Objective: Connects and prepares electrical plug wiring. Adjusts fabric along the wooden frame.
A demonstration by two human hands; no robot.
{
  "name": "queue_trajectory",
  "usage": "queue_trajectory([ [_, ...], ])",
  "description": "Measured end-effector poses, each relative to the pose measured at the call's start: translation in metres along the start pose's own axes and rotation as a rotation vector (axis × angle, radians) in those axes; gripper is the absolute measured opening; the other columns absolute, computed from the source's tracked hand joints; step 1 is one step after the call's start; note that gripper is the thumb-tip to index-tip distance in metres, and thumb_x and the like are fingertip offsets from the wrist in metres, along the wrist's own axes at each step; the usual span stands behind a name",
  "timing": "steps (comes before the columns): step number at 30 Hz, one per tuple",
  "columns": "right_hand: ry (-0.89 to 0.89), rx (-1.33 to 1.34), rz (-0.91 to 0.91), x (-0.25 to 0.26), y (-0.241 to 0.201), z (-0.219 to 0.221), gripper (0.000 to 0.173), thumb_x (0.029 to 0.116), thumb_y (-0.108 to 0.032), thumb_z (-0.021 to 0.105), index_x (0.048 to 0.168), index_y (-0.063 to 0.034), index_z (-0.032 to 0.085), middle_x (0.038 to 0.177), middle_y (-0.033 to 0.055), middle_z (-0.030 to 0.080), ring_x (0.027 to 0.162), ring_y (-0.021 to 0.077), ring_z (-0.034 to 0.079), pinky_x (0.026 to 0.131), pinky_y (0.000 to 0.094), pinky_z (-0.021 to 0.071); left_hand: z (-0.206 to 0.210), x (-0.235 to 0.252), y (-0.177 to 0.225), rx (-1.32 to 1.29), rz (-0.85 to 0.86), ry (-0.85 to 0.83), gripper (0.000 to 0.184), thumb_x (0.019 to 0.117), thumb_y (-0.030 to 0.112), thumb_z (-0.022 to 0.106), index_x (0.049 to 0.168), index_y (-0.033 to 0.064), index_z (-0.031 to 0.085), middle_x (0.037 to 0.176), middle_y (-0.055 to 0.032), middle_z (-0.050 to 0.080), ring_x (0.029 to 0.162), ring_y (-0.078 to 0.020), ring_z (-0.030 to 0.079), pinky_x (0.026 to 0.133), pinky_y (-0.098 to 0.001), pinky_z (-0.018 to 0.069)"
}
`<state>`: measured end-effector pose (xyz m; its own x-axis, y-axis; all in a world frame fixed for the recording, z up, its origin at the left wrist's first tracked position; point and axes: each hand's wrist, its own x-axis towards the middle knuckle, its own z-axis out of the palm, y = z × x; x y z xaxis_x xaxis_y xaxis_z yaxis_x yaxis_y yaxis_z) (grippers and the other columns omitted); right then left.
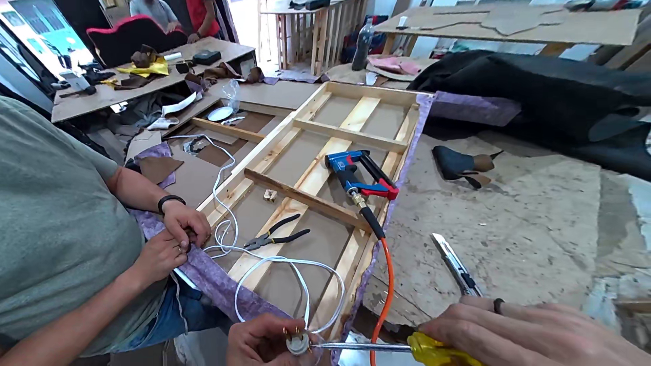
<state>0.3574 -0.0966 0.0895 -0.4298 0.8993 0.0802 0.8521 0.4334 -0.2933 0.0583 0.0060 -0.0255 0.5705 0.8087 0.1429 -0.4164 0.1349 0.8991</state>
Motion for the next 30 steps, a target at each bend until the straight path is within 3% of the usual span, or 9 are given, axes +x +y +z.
queue_trajectory([
  [4, -0.025, -0.08, 0.015, 0.0, 0.001, 0.006, 0.036, 0.1088, -0.033, 0.048, 0.117, -0.0048, 0.068, 0.092, 0.0153, 0.07, 0.087, 0.0358, 0.068, 0.068, 0.0482, 0.0529, 0.0, 0.0, -0.002, 0.033, -0.01, 0.001, 0.03, 0.0859, 0.0, 0.078, 0.113, 0.0121, 0.078, 0.101, -0.0075, 0.078, 0.089, -0.0147, 0.076, 0.081, -0.0303, 0.0636],
  [7, -0.034, -0.136, 0.047, 0.001, -0.004, 0.009, 0.042, 0.1101, -0.039, 0.042, 0.108, -0.0044, 0.065, 0.084, 0.015, 0.064, 0.076, 0.0356, 0.064, 0.054, 0.0462, 0.0468, 0.002, 0.0, -0.002, 0.034, -0.024, 0.006, 0.03, 0.0846, -0.001, 0.079, 0.112, 0.0108, 0.078, 0.101, -0.008, 0.078, 0.088, -0.0151, 0.076, 0.081, -0.031, 0.0637],
  [9, -0.019, -0.082, 0.068, 0.0, -0.005, 0.009, 0.038, 0.1034, -0.041, 0.055, 0.109, -0.0036, 0.063, 0.086, 0.0164, 0.064, 0.068, 0.0348, 0.065, 0.047, 0.0459, 0.0459, 0.002, -0.001, -0.003, 0.038, -0.034, -0.006, 0.03, 0.0846, -0.001, 0.079, 0.112, 0.0109, 0.078, 0.101, -0.0081, 0.078, 0.088, -0.0149, 0.076, 0.082, -0.0306, 0.0636],
  [12, 0.024, -0.029, 0.032, -0.001, -0.002, 0.011, 0.025, 0.0969, -0.028, 0.063, 0.107, -0.0048, 0.062, 0.09, 0.0154, 0.065, 0.064, 0.0309, 0.064, 0.045, 0.0432, 0.0455, 0.001, -0.004, -0.006, 0.049, -0.036, -0.003, 0.029, 0.0846, -0.001, 0.078, 0.112, 0.0101, 0.078, 0.101, -0.0086, 0.078, 0.088, -0.0148, 0.076, 0.081, -0.0305, 0.0636],
  [17, 0.054, 0.025, 0.018, -0.006, 0.0, 0.021, 0.035, 0.1042, -0.037, 0.057, 0.105, -0.0042, 0.07, 0.082, 0.0141, 0.07, 0.063, 0.0292, 0.066, 0.048, 0.0433, 0.0478, -0.002, -0.002, 0.0, 0.073, -0.009, 0.013, 0.028, 0.0841, 0.002, 0.08, 0.111, 0.0112, 0.078, 0.1, -0.0081, 0.078, 0.087, -0.0148, 0.076, 0.08, -0.03, 0.0637],
  [21, 0.01, -0.07, 0.109, -0.002, -0.009, 0.022, 0.04, 0.1097, -0.038, 0.046, 0.116, -0.006, 0.069, 0.091, 0.015, 0.069, 0.08, 0.0355, 0.067, 0.058, 0.047, 0.0511, -0.005, 0.001, 0.001, 0.103, 0.007, 0.006, 0.028, 0.0844, 0.0, 0.079, 0.111, 0.0097, 0.078, 0.099, -0.0084, 0.078, 0.087, -0.0147, 0.076, 0.079, -0.0299, 0.0638],
  [23, -0.017, -0.09, 0.124, 0.001, -0.01, 0.021, 0.042, 0.1097, -0.04, 0.044, 0.113, -0.0055, 0.068, 0.09, 0.0154, 0.067, 0.082, 0.0363, 0.066, 0.057, 0.0469, 0.0504, -0.006, 0.001, 0.001, 0.1, -0.001, 0.008, 0.028, 0.0838, 0.0, 0.079, 0.11, 0.009, 0.078, 0.098, -0.0082, 0.078, 0.086, -0.0146, 0.076, 0.079, -0.03, 0.0636],
  [27, -0.015, 0.057, 0.108, 0.003, -0.006, 0.019, 0.039, 0.0955, -0.039, 0.068, 0.111, -0.0034, 0.062, 0.092, 0.0168, 0.066, 0.07, 0.0332, 0.067, 0.051, 0.0467, 0.0508, -0.006, 0.001, -0.001, 0.097, -0.018, -0.007, 0.028, 0.0833, -0.002, 0.079, 0.11, 0.0083, 0.078, 0.099, -0.0077, 0.079, 0.087, -0.0145, 0.076, 0.081, -0.0297, 0.0635],
  [30, 0.053, 0.114, 0.057, 0.0, 0.002, 0.026, 0.028, 0.0934, -0.03, 0.07, 0.106, -0.0049, 0.065, 0.086, 0.0122, 0.067, 0.063, 0.0252, 0.065, 0.048, 0.0404, 0.0506, -0.008, -0.001, -0.003, 0.104, -0.024, -0.009, 0.029, 0.0828, -0.001, 0.08, 0.11, 0.0079, 0.078, 0.099, -0.0086, 0.078, 0.087, -0.0151, 0.076, 0.08, -0.0299, 0.0637],
])
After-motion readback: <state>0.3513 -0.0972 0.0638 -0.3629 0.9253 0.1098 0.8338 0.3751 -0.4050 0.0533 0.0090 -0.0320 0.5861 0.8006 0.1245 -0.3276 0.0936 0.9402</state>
